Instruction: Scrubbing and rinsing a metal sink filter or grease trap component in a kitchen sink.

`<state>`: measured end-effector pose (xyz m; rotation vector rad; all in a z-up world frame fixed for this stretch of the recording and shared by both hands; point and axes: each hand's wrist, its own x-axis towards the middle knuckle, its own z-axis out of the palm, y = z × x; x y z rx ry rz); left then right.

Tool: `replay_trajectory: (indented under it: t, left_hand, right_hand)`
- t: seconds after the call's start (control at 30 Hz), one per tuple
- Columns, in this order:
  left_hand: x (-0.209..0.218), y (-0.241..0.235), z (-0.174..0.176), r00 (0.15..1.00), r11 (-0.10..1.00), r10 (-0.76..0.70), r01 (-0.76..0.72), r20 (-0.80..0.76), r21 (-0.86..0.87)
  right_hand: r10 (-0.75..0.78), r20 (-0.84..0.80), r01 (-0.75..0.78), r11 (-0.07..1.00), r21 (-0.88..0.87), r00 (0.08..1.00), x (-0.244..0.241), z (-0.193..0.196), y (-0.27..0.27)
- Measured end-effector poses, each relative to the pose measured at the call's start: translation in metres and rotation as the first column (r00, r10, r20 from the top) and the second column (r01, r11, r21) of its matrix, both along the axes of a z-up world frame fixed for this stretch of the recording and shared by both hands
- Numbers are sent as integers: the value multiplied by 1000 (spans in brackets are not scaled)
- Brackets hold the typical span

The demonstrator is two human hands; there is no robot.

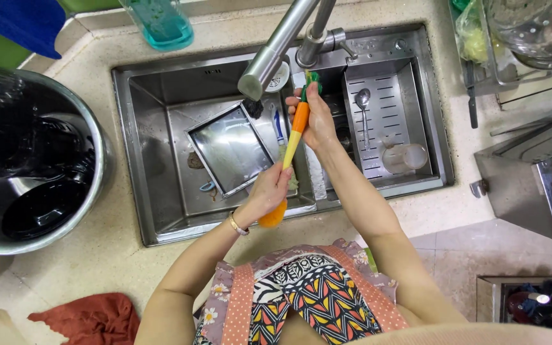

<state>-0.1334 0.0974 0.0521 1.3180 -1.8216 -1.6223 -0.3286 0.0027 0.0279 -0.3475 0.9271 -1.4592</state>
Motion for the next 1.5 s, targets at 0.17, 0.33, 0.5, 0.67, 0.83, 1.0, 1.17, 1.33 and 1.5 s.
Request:
replay_trajectory:
  t: [0.17, 0.33, 0.5, 0.67, 0.83, 1.0, 1.17, 1.33, 1.5]
  left_hand:
    - [15, 4, -16, 999, 999, -51, 51, -14, -11]
    - [19, 4, -19, 998, 998, -59, 58, -21, -11]
    - [24, 12, -45, 999, 990, -54, 53, -7, -133]
    - [41, 0, -20, 994, 994, -88, 92, -69, 58]
    - [64, -8, -5, 984, 980, -174, 176, -38, 89]
    - [72, -11, 1, 965, 962, -263, 262, 8, 77]
    - [58, -7, -10, 976, 978, -195, 201, 93, -60]
    - [53, -4, -15, 983, 969, -155, 170, 95, -182]
    - [43, -7, -35, 989, 986, -135, 139, -53, 87]
  right_hand:
    - [-126, -89, 132, 989, 68, 988, 17, -25, 10]
    - [-124, -24, 125, 991, 50, 992, 23, -30, 9]
    - [-144, 73, 143, 989, 26, 987, 34, -23, 16]
    - [16, 38, -16, 1000, -17, 999, 20, -25, 22]
    - [231, -269, -205, 971, 122, 935, -11, 10, 23]
    - [317, -656, -391, 920, 36, 685, -25, 56, 28]
    - [123, -626, -230, 969, -92, 770, -26, -3, 19]
    - [49, -526, -93, 994, -58, 849, 3, 11, 21]
    - [-38, -412, 25, 999, -36, 910, 27, 37, 15]
